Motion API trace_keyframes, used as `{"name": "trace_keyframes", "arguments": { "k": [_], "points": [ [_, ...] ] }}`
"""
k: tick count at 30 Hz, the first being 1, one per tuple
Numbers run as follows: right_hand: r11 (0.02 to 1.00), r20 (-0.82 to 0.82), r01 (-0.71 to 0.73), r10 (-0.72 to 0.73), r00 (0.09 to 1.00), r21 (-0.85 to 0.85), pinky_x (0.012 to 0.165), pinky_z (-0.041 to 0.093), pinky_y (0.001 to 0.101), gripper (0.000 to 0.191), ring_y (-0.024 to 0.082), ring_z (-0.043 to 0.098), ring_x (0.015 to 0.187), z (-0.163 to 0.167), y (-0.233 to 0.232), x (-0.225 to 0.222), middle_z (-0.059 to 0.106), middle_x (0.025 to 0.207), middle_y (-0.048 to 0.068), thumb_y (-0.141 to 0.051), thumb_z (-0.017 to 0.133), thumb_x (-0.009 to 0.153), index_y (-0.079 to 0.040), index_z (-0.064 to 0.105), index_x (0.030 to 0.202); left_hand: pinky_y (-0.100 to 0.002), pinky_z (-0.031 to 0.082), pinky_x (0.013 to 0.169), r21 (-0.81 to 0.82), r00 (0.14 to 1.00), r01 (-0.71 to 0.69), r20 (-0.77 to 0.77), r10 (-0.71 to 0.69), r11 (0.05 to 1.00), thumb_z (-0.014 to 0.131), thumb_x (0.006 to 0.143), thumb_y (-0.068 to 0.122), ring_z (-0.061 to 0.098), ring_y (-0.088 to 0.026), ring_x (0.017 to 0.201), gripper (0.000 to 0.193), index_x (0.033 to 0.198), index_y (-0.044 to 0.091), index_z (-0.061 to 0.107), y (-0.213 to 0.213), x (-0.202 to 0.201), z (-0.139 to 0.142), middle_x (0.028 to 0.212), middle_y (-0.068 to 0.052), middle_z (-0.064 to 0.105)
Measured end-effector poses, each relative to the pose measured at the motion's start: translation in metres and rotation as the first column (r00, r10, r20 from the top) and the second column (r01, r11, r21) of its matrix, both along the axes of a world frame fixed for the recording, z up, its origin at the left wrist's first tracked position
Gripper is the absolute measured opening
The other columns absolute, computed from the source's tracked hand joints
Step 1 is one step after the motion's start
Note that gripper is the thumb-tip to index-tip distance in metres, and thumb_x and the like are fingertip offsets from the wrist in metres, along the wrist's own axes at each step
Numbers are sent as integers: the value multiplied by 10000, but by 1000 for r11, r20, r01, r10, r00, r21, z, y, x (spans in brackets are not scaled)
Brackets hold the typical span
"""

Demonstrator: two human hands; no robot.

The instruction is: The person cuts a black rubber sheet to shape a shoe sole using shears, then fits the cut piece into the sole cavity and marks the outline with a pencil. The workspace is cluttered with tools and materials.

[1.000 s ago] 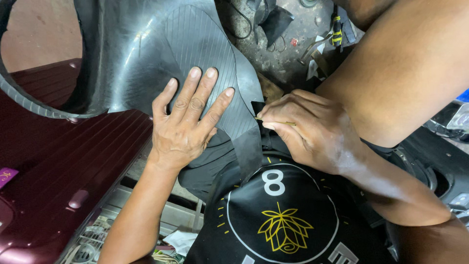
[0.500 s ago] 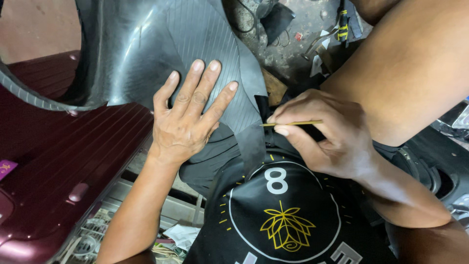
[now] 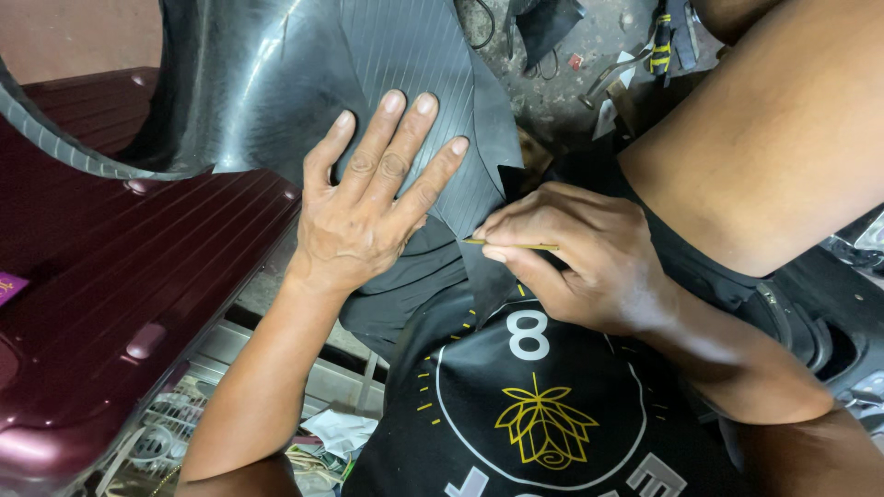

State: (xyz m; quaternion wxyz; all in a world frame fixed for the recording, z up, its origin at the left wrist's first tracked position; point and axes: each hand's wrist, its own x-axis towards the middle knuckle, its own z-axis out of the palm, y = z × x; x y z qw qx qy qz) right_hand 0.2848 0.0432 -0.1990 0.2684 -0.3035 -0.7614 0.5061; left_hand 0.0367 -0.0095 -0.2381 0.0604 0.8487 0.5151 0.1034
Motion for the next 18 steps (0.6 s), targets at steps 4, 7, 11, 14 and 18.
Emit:
{"name": "trace_keyframes", "arguments": {
  "k": [4,7,11,14,18],
  "points": [
    [1000,23,17,-17,1000,2,797,613,306,208,213,762,925,1,-1,2,754,1011,102,20,798,886,-28,650,1024,-464,266,1233,0,1000,-7,6,7,1000,583,1065,310,439,-255,1508,482,1540,232,603,0,0,1,1596,-103,530],
    [999,47,37,-38,998,3,802,619,303,193,206,765,925,1,0,6,751,1002,94,11,792,901,-32,643,1016,-468,263,1237,-10,1000,-4,-4,4,1000,596,1044,314,443,-260,1510,506,1544,235,604,-1,0,1,1599,-102,534],
    [997,122,76,-79,989,29,783,620,299,172,199,769,904,-1,2,15,754,984,88,-7,790,919,-32,636,992,-475,266,1234,-1,1000,6,-29,-6,1000,606,1026,288,461,-267,1501,521,1544,229,608,-1,0,1,1590,-112,541],
    [994,147,95,-103,984,61,802,623,301,174,198,768,921,-1,3,23,752,994,96,-3,779,936,-37,629,1017,-476,266,1233,7,1000,10,-29,-10,1000,600,1039,302,466,-271,1498,509,1543,229,610,0,1,0,1589,-116,540],
    [977,166,190,-205,965,98,753,609,260,209,180,767,931,2,9,31,748,1012,107,-1,778,997,-30,589,1081,-476,276,1222,3,1000,1,-11,-1,1000,592,1043,284,476,-272,1485,478,1519,245,625,1,2,-1,1568,-113,557]
  ]
}}
